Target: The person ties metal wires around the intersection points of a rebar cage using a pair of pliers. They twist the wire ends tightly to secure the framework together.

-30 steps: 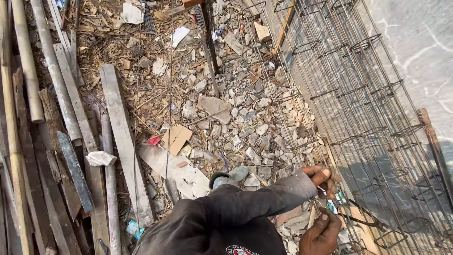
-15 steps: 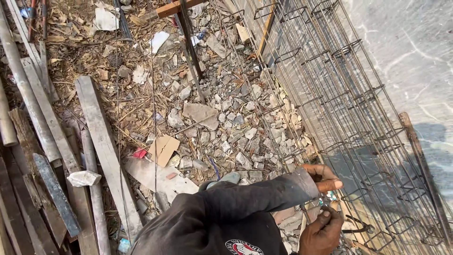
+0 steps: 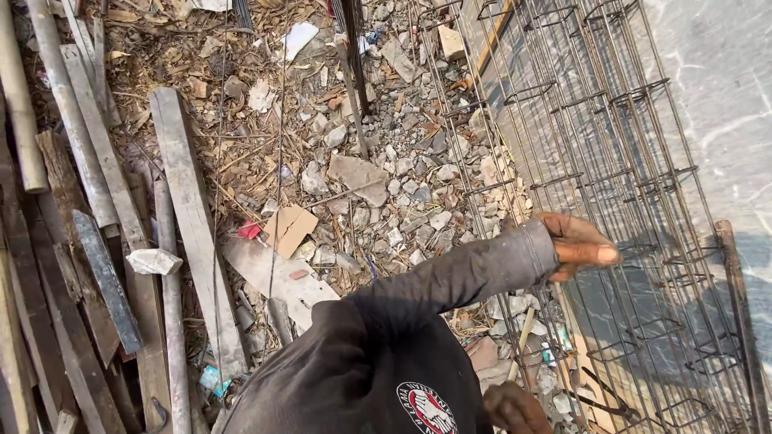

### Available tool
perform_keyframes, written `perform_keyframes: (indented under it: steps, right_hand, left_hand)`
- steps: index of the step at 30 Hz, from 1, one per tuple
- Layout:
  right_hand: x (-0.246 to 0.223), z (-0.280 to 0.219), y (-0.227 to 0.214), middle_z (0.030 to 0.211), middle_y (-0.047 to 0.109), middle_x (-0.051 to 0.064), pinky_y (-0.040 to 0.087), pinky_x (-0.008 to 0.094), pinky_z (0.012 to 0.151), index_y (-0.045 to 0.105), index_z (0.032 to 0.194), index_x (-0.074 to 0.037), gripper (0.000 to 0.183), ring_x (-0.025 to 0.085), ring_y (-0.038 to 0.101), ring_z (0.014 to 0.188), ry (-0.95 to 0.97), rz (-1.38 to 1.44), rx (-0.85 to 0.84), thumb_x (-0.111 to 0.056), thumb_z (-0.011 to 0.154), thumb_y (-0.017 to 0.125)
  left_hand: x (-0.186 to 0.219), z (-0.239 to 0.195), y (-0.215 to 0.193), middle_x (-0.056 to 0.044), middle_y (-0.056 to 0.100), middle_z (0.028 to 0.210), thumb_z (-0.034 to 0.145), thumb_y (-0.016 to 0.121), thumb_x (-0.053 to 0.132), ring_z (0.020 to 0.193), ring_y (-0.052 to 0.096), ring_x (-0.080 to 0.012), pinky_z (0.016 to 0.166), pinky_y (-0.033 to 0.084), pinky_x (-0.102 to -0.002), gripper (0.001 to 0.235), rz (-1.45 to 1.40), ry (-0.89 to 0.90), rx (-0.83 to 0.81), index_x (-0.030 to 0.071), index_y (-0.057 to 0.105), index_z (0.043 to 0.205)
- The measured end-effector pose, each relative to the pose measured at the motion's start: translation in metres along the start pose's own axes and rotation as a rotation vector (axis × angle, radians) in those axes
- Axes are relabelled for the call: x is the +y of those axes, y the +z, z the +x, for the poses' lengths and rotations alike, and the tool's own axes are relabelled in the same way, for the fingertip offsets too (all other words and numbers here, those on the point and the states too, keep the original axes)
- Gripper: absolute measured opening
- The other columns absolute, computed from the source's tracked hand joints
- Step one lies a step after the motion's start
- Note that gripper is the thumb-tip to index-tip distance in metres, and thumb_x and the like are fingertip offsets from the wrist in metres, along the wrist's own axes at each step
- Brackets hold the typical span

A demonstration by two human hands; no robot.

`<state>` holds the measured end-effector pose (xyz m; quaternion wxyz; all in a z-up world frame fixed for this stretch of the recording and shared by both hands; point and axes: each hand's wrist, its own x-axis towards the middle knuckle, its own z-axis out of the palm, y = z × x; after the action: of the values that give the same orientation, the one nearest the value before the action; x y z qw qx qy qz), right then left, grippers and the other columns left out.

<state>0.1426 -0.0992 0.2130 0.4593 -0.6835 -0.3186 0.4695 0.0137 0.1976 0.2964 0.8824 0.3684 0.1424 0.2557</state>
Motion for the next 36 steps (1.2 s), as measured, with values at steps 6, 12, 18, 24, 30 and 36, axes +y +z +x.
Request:
perform_keyframes:
  steps: [6, 12, 18, 24, 30, 36]
  right_hand:
    - [0.022, -0.024, -0.063, 0.094, 0.065, 0.014, 0.051, 0.032, 0.068, 0.062, 0.124, 0.006, 0.029, 0.019, 0.064, 0.079, -0.153, 0.456, -0.130, -0.015, 0.120, 0.043]
    - [0.012, -0.047, -0.074, 0.088, 0.062, 0.020, 0.051, 0.036, 0.058, 0.060, 0.135, 0.007, 0.035, 0.024, 0.060, 0.068, 0.058, 0.476, -0.092, -0.019, 0.117, 0.046]
    - [-0.005, -0.089, -0.032, 0.070, 0.056, 0.008, 0.045, 0.039, 0.055, 0.067, 0.130, -0.002, 0.042, 0.020, 0.051, 0.062, 0.210, -0.520, 0.296, -0.030, 0.104, 0.050]
    - [-0.047, -0.151, -0.016, 0.075, 0.060, 0.001, 0.044, 0.027, 0.063, 0.064, 0.097, -0.006, 0.033, 0.007, 0.051, 0.061, -0.429, 0.806, 0.154, -0.023, 0.123, 0.052]
    - [-0.071, -0.135, 0.027, 0.067, 0.051, 0.001, 0.039, 0.030, 0.054, 0.069, 0.113, -0.006, 0.022, 0.009, 0.044, 0.060, 0.217, -0.260, 0.318, -0.019, 0.102, 0.055]
    - [-0.078, -0.183, 0.055, 0.075, 0.054, 0.003, 0.032, 0.030, 0.062, 0.064, 0.087, -0.006, 0.030, 0.013, 0.044, 0.067, -0.507, 0.942, 0.108, -0.024, 0.111, 0.062]
  left_hand:
    - [0.013, -0.014, -0.039, -0.005, 0.079, 0.107, 0.095, 0.081, 0.033, 0.103, 0.072, -0.0100, 0.099, 0.057, -0.031, 0.031, 0.179, 0.291, -0.015, 0.006, 0.080, 0.111]
    - [0.033, -0.018, -0.062, 0.001, 0.078, 0.094, 0.090, 0.079, 0.035, 0.086, 0.070, -0.0096, 0.072, 0.058, -0.029, 0.028, 0.189, 0.140, 0.091, 0.013, 0.079, 0.107]
    - [0.030, -0.017, -0.046, 0.006, 0.064, 0.079, 0.092, 0.079, 0.030, 0.064, 0.043, -0.0065, 0.058, 0.036, -0.026, 0.024, -0.066, 0.097, 0.164, 0.010, 0.077, 0.106]
    - [0.025, -0.022, -0.056, 0.005, 0.052, 0.072, 0.098, 0.077, 0.019, 0.061, 0.044, -0.0090, 0.055, 0.037, -0.026, 0.014, -0.280, -0.025, 0.034, 0.008, 0.070, 0.101]
    - [0.023, -0.009, -0.061, -0.004, 0.067, 0.093, 0.099, 0.069, 0.013, 0.056, 0.048, -0.0091, 0.048, 0.039, -0.023, 0.005, -0.172, 0.097, 0.184, 0.009, 0.066, 0.101]
    - [0.037, -0.016, -0.065, -0.012, 0.070, 0.097, 0.107, 0.067, 0.012, 0.059, 0.060, -0.0152, 0.052, 0.048, -0.028, 0.009, 0.073, 0.097, -0.121, 0.009, 0.060, 0.112]
